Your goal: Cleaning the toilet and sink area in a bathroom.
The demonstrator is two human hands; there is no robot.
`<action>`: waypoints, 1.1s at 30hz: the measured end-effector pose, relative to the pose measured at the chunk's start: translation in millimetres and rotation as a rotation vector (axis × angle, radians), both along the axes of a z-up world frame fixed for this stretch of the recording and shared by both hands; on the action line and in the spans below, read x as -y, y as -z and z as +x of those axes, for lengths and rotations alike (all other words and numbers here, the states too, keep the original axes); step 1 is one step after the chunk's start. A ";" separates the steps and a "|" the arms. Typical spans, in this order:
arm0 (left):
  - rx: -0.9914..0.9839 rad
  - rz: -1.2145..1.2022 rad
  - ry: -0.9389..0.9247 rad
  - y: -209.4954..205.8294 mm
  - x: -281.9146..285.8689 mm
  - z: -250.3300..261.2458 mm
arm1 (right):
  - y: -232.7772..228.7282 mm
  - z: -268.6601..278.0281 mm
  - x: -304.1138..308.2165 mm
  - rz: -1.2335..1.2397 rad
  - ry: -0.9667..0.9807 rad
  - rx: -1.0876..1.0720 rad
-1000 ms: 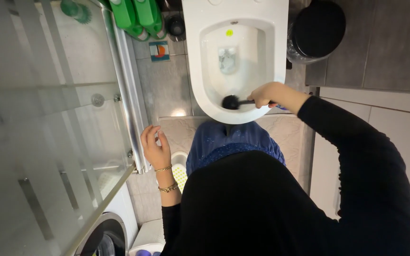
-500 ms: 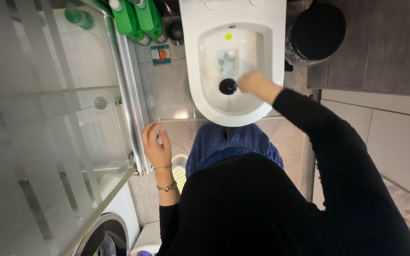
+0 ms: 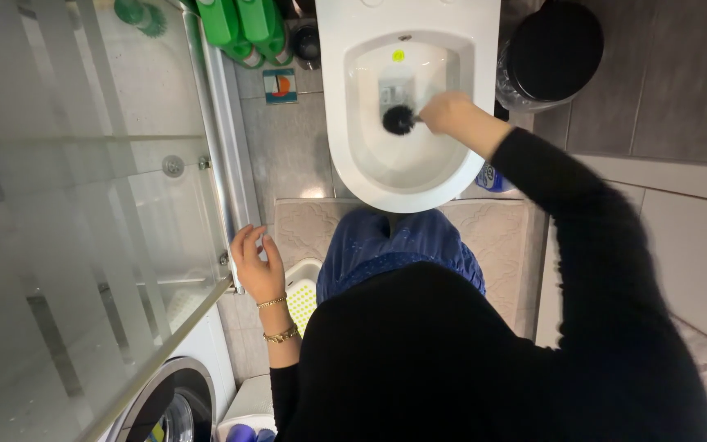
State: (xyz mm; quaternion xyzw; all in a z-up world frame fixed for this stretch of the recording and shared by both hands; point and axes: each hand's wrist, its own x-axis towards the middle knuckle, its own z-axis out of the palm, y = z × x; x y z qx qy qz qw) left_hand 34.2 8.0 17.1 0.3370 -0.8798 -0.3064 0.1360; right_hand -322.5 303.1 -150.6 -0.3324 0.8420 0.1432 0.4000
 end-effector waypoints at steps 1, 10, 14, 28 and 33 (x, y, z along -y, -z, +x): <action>0.005 -0.014 0.012 2.0 0.9 -0.7 | -41.9 2.5 -2.8 0.003 -0.109 0.064; -0.031 0.023 0.063 12.1 -1.7 -32.9 | -121.2 62.5 39.1 -0.018 0.496 0.407; -0.041 0.039 0.064 16.1 -2.2 -32.5 | -72.3 50.5 -26.2 0.018 0.293 0.635; -0.007 0.023 0.041 17.3 3.2 -32.6 | -12.1 42.4 -86.9 0.259 0.337 0.194; -0.002 0.033 0.025 16.8 5.0 -29.8 | -43.0 78.0 -34.5 0.231 0.069 0.302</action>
